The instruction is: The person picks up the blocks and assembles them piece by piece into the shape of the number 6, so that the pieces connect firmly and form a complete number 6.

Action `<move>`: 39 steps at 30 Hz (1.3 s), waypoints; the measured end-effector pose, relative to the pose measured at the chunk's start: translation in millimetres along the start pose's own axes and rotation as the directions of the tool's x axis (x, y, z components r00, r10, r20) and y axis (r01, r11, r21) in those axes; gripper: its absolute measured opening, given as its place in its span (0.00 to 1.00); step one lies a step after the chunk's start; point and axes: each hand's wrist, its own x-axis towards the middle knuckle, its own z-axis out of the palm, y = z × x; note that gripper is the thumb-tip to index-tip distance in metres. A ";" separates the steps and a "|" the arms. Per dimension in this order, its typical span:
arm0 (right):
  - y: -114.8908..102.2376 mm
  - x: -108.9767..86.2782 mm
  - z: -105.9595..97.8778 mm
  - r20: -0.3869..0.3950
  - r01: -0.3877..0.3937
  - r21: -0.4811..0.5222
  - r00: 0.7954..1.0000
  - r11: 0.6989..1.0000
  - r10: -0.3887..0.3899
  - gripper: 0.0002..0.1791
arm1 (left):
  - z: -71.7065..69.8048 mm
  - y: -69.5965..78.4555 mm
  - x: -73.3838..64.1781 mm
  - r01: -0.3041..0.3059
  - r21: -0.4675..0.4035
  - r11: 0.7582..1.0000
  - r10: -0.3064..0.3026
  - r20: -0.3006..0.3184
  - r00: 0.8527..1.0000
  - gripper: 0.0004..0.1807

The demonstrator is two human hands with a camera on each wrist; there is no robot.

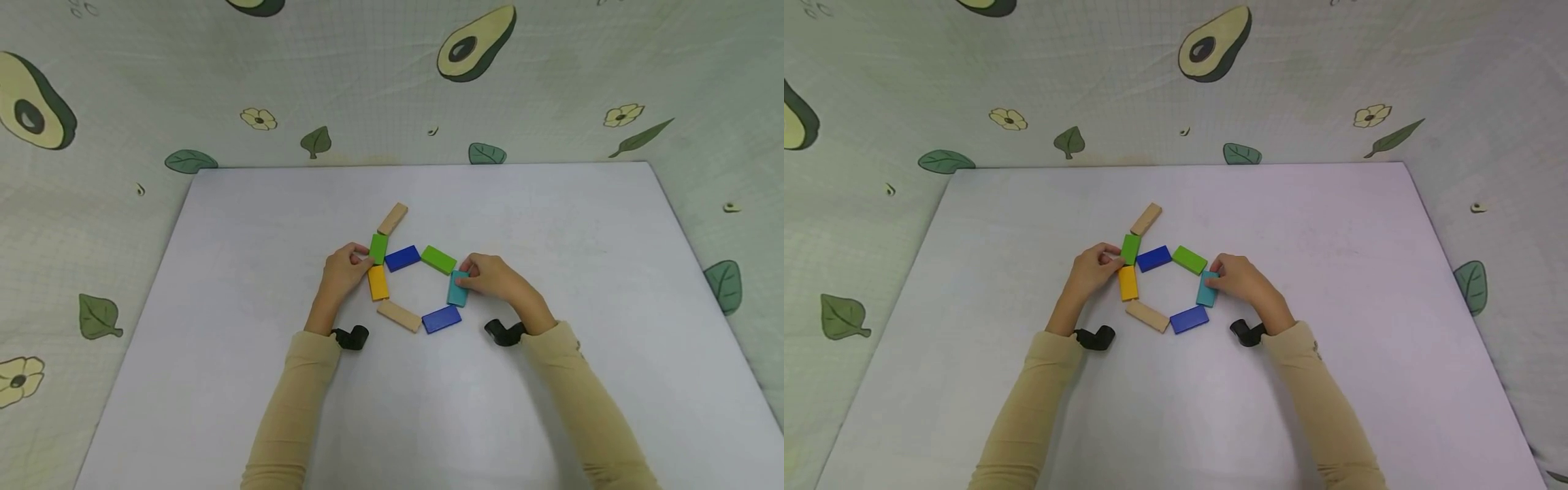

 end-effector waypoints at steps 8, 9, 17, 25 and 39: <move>-1.8 -1.4 3.8 0.002 0.004 0.024 1.000 1.000 -0.004 0.17 | -1.8 -1.9 -2.4 -0.005 -0.010 1.000 0.005 0.016 1.000 0.17; -2.0 -1.3 4.3 0.002 0.004 0.025 1.000 1.000 -0.004 0.17 | -2.2 -2.5 -3.1 -0.005 -0.016 1.000 0.005 0.021 1.000 0.18; -3.2 -2.5 6.7 -0.001 0.012 0.030 1.000 0.999 -0.012 0.16 | -4.6 -11.7 -10.4 0.000 -0.069 0.998 0.005 0.065 0.998 0.21; -4.7 -8.6 7.8 -0.048 -0.002 -0.014 0.999 1.000 0.002 0.20 | -2.5 -18.2 -28.2 0.029 -0.103 0.994 -0.018 0.105 0.994 0.25; -18.1 -37.0 27.4 -0.100 0.140 -0.039 0.985 0.989 -0.143 0.16 | 4.5 -20.3 -36.9 -0.039 -0.094 0.995 0.046 0.076 0.996 0.22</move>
